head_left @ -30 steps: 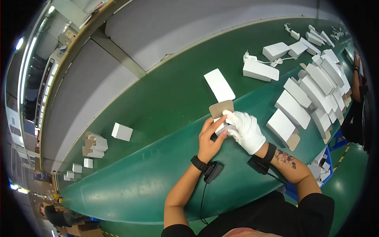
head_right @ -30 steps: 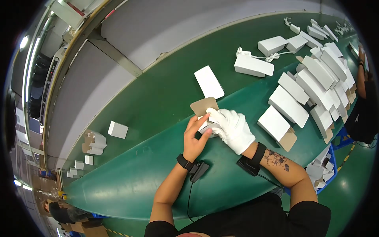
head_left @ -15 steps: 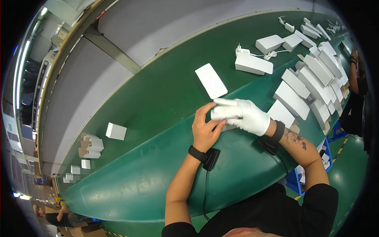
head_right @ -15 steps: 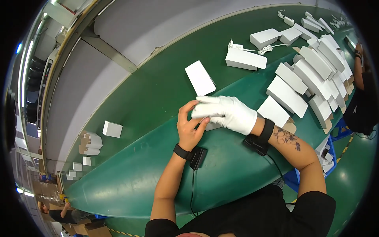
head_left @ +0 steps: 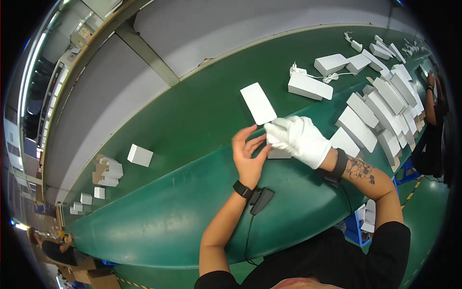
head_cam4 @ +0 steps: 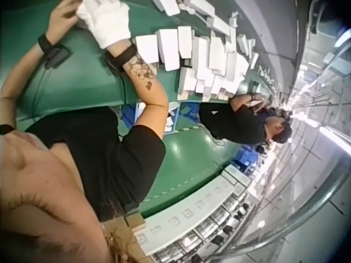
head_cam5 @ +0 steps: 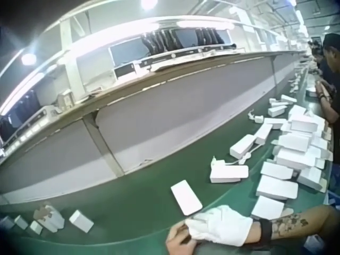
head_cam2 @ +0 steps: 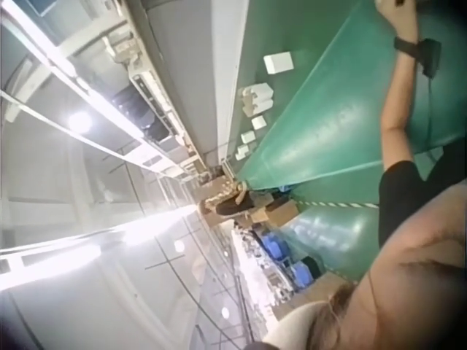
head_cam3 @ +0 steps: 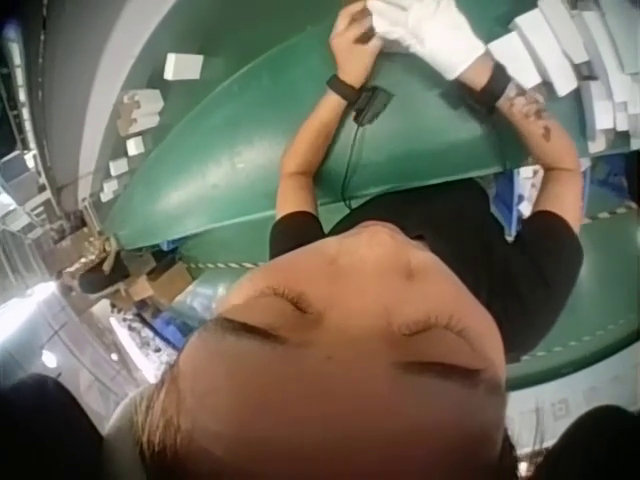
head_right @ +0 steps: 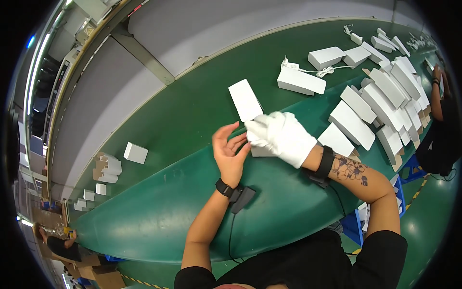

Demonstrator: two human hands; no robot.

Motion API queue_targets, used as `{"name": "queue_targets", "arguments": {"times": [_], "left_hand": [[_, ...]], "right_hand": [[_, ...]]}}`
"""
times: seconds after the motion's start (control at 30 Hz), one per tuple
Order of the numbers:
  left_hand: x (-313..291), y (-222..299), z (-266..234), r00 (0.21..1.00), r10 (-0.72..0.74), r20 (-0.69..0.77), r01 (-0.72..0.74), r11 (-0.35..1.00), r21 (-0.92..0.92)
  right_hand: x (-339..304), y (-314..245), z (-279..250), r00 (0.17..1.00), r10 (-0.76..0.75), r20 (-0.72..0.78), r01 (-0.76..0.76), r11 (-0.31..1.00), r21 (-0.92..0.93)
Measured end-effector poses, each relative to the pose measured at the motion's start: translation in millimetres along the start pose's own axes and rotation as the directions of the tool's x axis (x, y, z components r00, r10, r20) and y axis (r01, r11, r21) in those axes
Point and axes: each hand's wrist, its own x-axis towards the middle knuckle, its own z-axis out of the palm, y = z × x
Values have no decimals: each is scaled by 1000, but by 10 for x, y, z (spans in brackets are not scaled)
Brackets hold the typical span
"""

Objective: The person packages power adapters by hand, picking up an adapter and a white box, inserting the adapter into the box, and closing the box flaps. The person then places the filled box onto the conveyor belt and repeats the process.

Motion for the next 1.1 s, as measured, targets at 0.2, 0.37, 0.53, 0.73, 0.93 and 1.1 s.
{"name": "queue_targets", "arguments": {"times": [0.2, 0.37, 0.53, 0.73, 0.93, 1.1], "left_hand": [[59, -297, -25, 943, 7, 334, -148, 905, 399], [77, -212, -25, 923, -161, 350, -16, 892, 452], [94, -131, -83, 887, -206, 413, -21, 876, 482], [96, -196, -160, 923, -135, 361, -54, 882, 469], [134, 45, -83, 946, 9, 323, -127, 930, 345], [670, 325, -751, 942, 325, 84, -318, 783, 534]], "right_hand": [[-46, -58, 33, 996, -57, -70, 55, 998, -27], [-83, 86, 119, 994, -47, 96, 51, 998, -41], [-64, 193, 96, 972, 107, 211, -207, 817, 538], [-26, -48, 89, 996, -84, 25, 78, 979, 186], [177, -58, -16, 964, -214, -159, 216, 976, -8], [703, 656, -380, 847, 523, 97, -495, 842, -216]]}}
